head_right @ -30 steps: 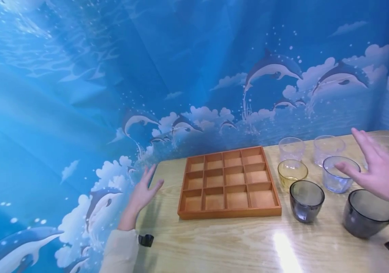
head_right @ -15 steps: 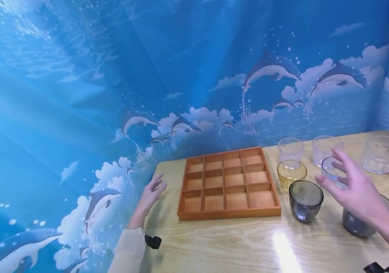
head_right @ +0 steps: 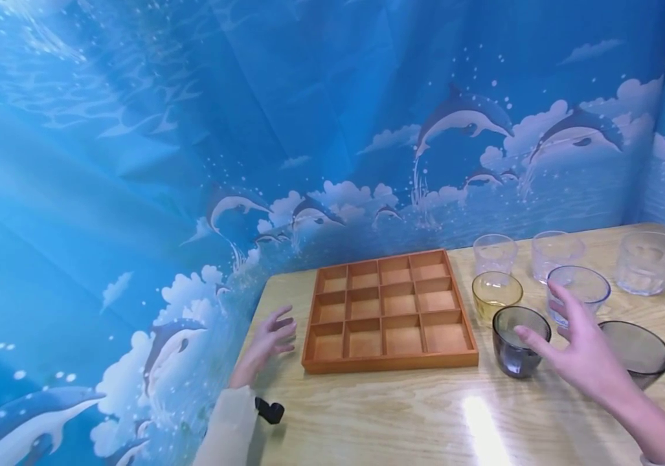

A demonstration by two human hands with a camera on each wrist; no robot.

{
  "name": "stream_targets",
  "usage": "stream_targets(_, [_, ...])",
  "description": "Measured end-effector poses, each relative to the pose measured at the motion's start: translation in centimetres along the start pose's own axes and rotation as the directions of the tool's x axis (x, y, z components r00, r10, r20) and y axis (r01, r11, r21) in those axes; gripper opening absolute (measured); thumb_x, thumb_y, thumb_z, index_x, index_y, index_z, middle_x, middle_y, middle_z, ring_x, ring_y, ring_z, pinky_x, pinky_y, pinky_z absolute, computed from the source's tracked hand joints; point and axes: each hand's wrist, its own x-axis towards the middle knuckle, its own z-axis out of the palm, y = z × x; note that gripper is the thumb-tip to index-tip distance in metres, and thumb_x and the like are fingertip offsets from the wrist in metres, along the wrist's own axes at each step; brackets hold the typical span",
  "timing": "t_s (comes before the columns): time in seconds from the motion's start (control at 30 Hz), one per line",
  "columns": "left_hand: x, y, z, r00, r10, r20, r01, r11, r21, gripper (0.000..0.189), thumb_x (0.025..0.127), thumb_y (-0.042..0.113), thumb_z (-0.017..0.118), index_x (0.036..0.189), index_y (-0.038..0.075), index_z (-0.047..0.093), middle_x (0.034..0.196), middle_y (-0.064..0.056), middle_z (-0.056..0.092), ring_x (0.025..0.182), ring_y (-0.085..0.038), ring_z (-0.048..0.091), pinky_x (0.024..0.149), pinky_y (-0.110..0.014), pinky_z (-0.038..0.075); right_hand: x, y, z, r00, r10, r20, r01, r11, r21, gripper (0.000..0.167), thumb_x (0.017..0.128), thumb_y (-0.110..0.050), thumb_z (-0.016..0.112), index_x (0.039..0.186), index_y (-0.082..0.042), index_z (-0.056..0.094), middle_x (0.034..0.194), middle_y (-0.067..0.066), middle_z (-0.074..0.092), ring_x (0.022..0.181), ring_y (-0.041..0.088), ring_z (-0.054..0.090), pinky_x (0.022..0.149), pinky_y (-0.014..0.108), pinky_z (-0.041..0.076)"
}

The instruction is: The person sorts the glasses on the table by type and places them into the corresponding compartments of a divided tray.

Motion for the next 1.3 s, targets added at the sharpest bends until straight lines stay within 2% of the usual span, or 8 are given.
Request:
stream_targets(0.07, [0.1,-0.4,0.1,0.999,-0.009,0.032,0.01,0.999,-0.034,0.062,0.09,0.015,0.061,0.144,0.01,0.031,0.141,-0.033,0.027,0.119,-0.051,0.039,0.086,-0.056,0.043,-0.2,0.1,0.4,1.0,0.014,0.003,-0.014,1.0,0.009,0.087,0.087,-0.012,0.064,0.15,-0.018,0.004,0.152,0.02,0.008,0.133,0.039,0.019,0.091,0.002,0.023])
stream_targets(0.17, [0.2,-0.8,0.2,0.997,-0.017,0.069,0.021,0.998,-0.066,0.061,0.09,0.011,0.059,0.145,0.01,0.03,0.141,-0.032,0.028,0.121,-0.048,0.039,0.087,-0.057,0.042,-0.6,0.2,0.8,0.999,0.046,0.019,-0.047,0.998,0.041,0.091,0.087,-0.013,0.065,0.15,-0.017,0.0,0.151,0.024,0.005,0.126,0.055,0.017,0.106,0.042,0.026])
stream_targets(0.3, [0.4,-1.3,0.3,0.995,-0.014,0.099,0.022,0.996,-0.084,0.06,0.091,0.008,0.057,0.145,0.009,0.03,0.138,-0.03,0.034,0.119,-0.042,0.044,0.086,-0.057,0.043,-0.8,0.3,1.4,0.993,0.108,0.041,-0.11,0.992,0.063,0.096,0.086,-0.017,0.067,0.149,-0.014,-0.005,0.148,0.031,0.003,0.123,0.061,0.015,0.082,0.074,0.02])
stream_targets(0.87, [1.0,-2.6,1.3,0.988,-0.068,0.14,0.084,0.99,-0.116,0.058,0.089,0.009,0.061,0.142,0.017,0.039,0.136,-0.023,0.041,0.107,-0.029,0.052,0.078,-0.047,0.05,-1.2,2.0,3.2,0.985,0.17,0.041,-0.171,0.985,0.027,0.104,0.08,-0.022,0.073,0.147,-0.001,-0.004,0.143,0.038,0.009,0.119,0.059,0.023,0.077,0.071,0.031])
stream_targets(1.0, [1.1,-2.9,1.4,0.986,-0.074,0.147,0.092,0.989,-0.12,0.057,0.089,0.01,0.061,0.141,0.019,0.041,0.136,-0.021,0.041,0.108,-0.029,0.052,0.079,-0.047,0.05,-1.4,2.4,3.5,0.984,0.174,0.033,-0.174,0.985,0.01,0.104,0.079,-0.021,0.075,0.146,0.002,0.0,0.136,0.04,0.023,0.113,0.056,0.031,0.086,0.04,0.046])
stream_targets(1.1, [1.2,-3.1,1.4,0.985,-0.083,0.15,0.103,0.986,-0.129,0.057,0.088,0.011,0.062,0.141,0.021,0.041,0.136,-0.019,0.042,0.109,-0.029,0.051,0.079,-0.046,0.049,-1.4,2.7,3.7,0.984,0.176,0.022,-0.176,0.984,0.014,0.103,0.078,-0.02,0.076,0.146,0.003,0.002,0.132,0.039,0.029,0.111,0.054,0.034,0.072,0.007,0.037])
stream_targets(1.23, [1.2,-3.2,1.4,0.986,-0.089,0.143,0.106,0.987,-0.12,0.058,0.087,0.014,0.064,0.14,0.023,0.043,0.136,-0.017,0.042,0.111,-0.028,0.051,0.081,-0.046,0.049,-1.4,2.8,4.1,0.985,0.172,0.007,-0.172,0.984,0.044,0.101,0.077,-0.017,0.076,0.145,0.003,0.004,0.13,0.038,0.032,0.108,0.051,0.036,0.07,-0.001,0.028])
stream_targets(1.3, [1.2,-3.2,1.4,0.986,-0.091,0.141,0.108,0.988,-0.113,0.057,0.087,0.015,0.064,0.14,0.024,0.043,0.137,-0.016,0.042,0.112,-0.028,0.05,0.082,-0.046,0.048,-1.4,2.9,4.2,0.986,0.167,-0.006,-0.166,0.985,0.049,0.1,0.077,-0.017,0.076,0.145,0.003,0.005,0.129,0.036,0.034,0.107,0.031,0.045,0.07,-0.001,0.028])
